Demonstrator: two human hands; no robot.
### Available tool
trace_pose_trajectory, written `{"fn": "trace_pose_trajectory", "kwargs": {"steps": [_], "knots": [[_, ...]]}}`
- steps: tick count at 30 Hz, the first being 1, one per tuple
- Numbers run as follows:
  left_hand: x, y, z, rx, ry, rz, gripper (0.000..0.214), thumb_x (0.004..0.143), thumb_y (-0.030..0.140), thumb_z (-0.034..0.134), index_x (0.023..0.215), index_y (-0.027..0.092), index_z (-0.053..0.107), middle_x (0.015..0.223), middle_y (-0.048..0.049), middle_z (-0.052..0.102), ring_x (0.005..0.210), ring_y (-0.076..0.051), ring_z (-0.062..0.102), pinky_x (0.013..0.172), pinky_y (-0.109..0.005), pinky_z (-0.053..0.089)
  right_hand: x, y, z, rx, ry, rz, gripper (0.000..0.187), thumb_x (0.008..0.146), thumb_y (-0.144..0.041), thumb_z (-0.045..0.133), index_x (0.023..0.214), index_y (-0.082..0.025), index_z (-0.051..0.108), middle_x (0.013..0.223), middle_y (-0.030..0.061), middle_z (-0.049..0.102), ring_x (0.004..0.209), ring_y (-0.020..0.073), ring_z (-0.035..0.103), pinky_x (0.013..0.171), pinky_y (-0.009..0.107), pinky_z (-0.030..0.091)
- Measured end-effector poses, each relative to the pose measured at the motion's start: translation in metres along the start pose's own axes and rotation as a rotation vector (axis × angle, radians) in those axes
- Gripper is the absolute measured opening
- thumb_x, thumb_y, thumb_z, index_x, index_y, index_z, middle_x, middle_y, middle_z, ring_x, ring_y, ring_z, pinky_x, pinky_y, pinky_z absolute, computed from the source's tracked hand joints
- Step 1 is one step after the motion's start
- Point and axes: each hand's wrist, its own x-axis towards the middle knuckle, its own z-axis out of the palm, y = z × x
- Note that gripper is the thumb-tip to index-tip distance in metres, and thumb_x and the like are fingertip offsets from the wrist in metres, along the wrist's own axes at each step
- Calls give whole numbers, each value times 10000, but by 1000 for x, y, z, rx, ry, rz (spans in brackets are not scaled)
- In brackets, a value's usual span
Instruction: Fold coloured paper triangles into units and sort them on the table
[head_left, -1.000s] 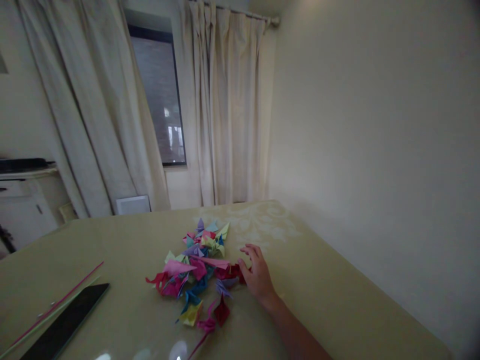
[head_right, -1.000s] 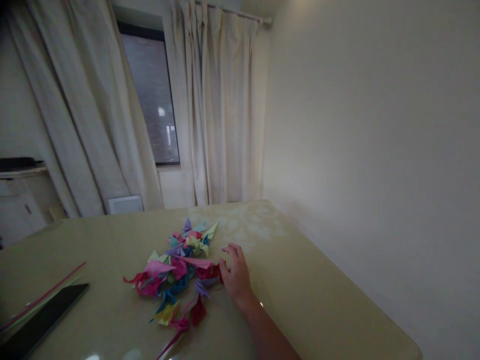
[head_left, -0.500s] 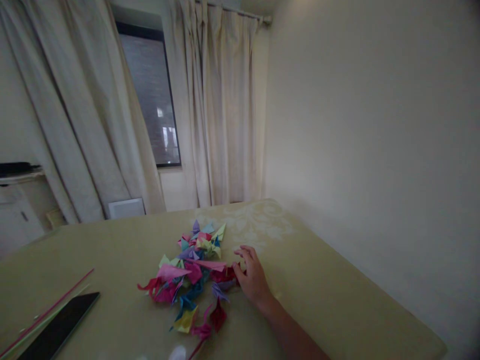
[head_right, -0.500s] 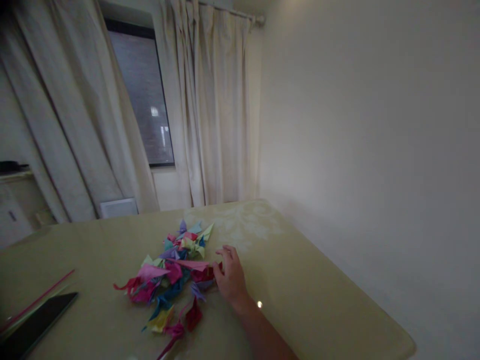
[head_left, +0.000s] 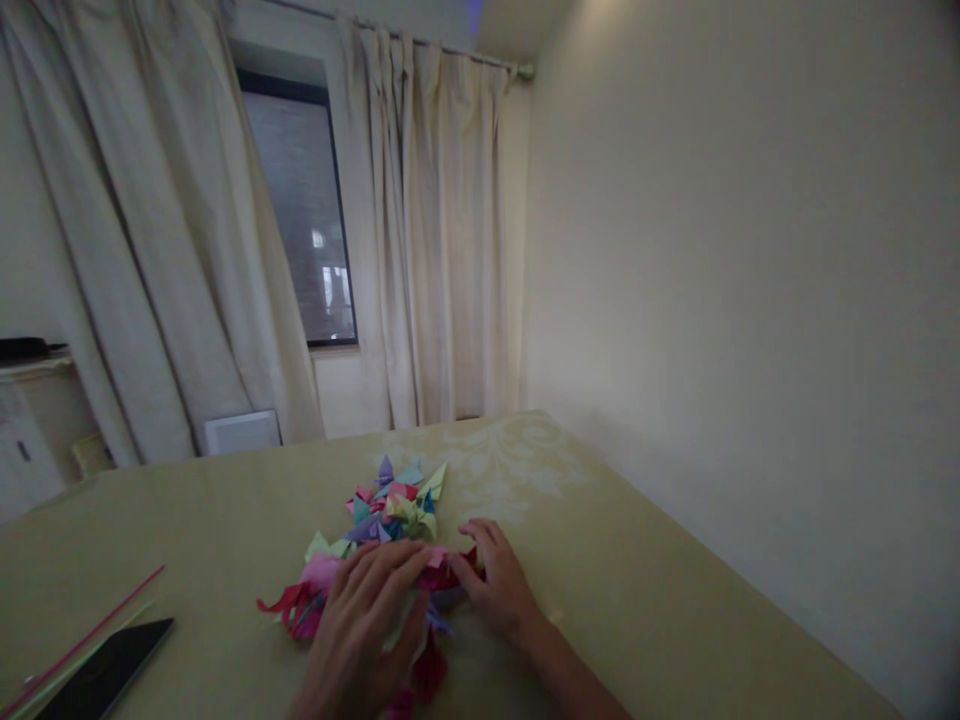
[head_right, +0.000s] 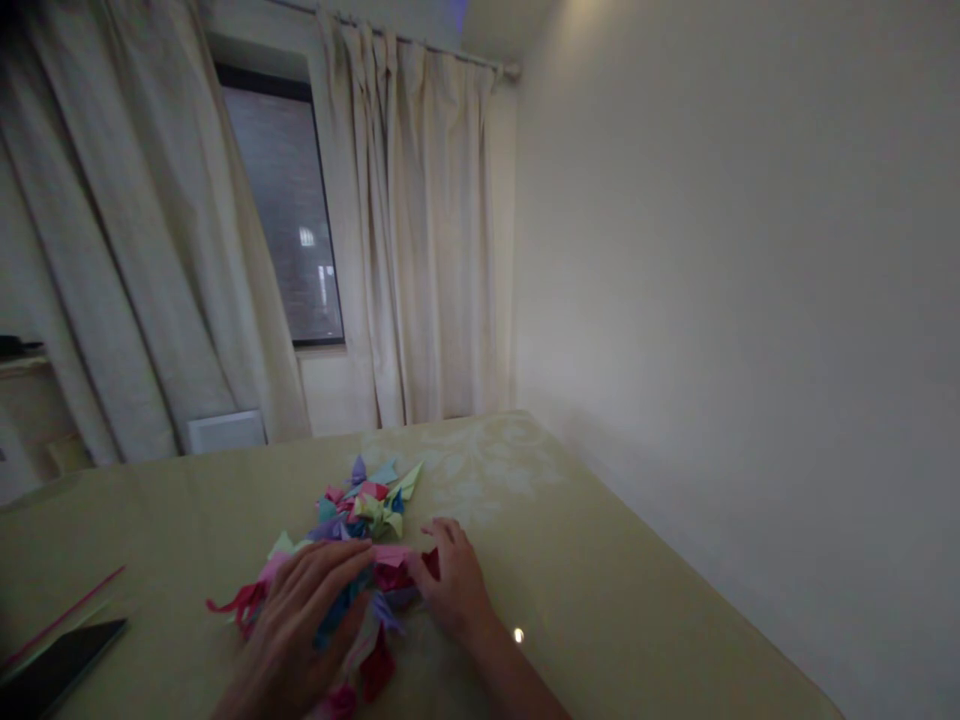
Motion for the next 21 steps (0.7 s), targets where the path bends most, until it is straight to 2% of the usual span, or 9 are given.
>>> {"fn": "trace_pose_trajectory", "kwargs": {"steps": [4,8,13,17,21], "knots": [[-37,-38,23,223,-78,-5,536,930,428,662,1444,296,583,1398,-20,696,1253,-241,625,1069,-402,428,-7,-7,-1,-111,-189,-19,511,942,-486,694,1384,-232,653,1454,139,614,1354,329,564,1169,475,432],[-68,-49,36,290,-116,-11,654,913,510,651,1525,321,516,1498,-7,632,1322,-253,578,1054,-401,429,-11,-10,2,-200,-279,-6,627,892,-482,759,1456,-260,601,1544,126,554,1424,347,495,1211,502,379],[-75,-51,48,322,-79,-27,656,899,482,651,1526,335,527,1523,-15,609,1348,-259,553,1050,-388,436,-12,-11,2,-185,-328,-35,678,906,-583,721,1492,-281,562,1615,120,474,1481,337,435,1234,490,350],[-84,-60,56,341,-73,-33,664,891,400,642,1539,338,515,1517,-17,615,1363,-263,542,1058,-395,436,-13,-5,3,-171,-364,-137,758,889,-675,699,1530,-317,513,1638,107,443,1495,337,416,1240,485,337],[-95,-68,65,352,-78,-30,627,878,339,641,1500,368,559,1473,-2,652,1288,-243,603,979,-365,484,-12,14,12,-220,-396,-278,874,810,-783,711,1539,-352,497,1655,94,430,1489,356,429,1241,479,334]]}}
